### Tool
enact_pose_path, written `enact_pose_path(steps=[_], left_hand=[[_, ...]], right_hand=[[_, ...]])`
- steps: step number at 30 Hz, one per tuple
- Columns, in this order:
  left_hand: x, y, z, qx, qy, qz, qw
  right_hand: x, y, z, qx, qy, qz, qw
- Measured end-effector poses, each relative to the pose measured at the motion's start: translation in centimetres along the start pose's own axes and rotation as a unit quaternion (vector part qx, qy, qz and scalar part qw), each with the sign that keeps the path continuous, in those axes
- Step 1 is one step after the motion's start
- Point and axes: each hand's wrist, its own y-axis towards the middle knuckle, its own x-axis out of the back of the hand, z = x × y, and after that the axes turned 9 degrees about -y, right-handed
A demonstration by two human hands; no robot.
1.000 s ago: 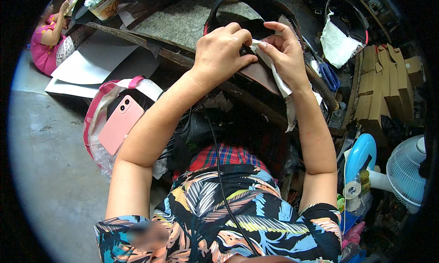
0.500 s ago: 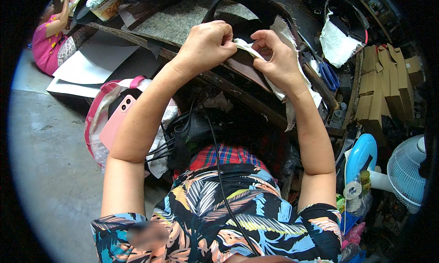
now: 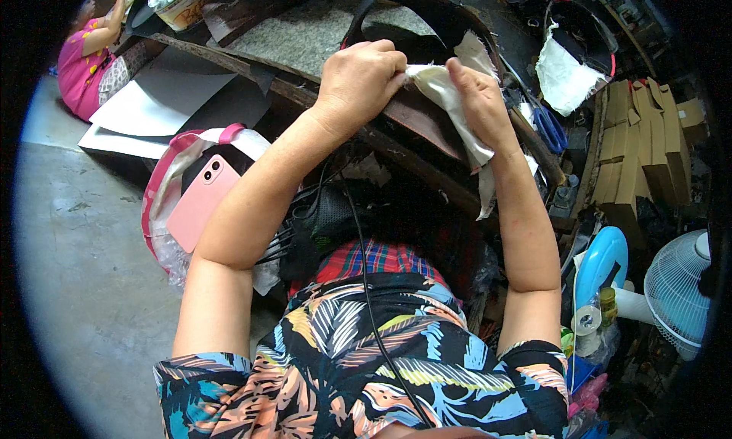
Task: The person inserts white fabric into the opening of a black shoe, presses it into place, and trims excess fabric with scissors. The person repeats this process on multiple shoes, adjusting and cutting the fabric to fit the shoe interior.
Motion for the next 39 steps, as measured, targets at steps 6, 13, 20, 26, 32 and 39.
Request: enact_pose_path(steps=[6,13,20,26,32,39], left_hand=[[0.7,-0.1,0.1,0.028,-0.111,-0.04,0.993],[0.8,-0.7,1.1,-0.064,-0.082,-0.017,0.994],[3.9,-3.6,1.4,-0.151,-0.141,0.047,0.977],[4.1,-3.8,0.6,-0.111,-0.114,0.077,0.984],[0.6,-2.2,1.4,-0.109,-0.064,-0.018,0.992],[-0.7,-1.2,2.2,-0.045,-0.218,-0.008,0.975]], right_hand=[[-0.4,-0.1,0.3,0.052,-0.018,-0.012,0.998],[-0.8,0.1,0.0,0.122,-0.127,-0.066,0.982],[-1.7,0.1,0.1,0.19,-0.315,-0.106,0.924],[-1.6,-0.1,0.6,0.198,-0.32,-0.092,0.922],[-0.3,0.5,3.0,0.139,-0.334,-0.119,0.925],[-2.0,1.0,4.4,0.174,-0.437,-0.016,0.882]])
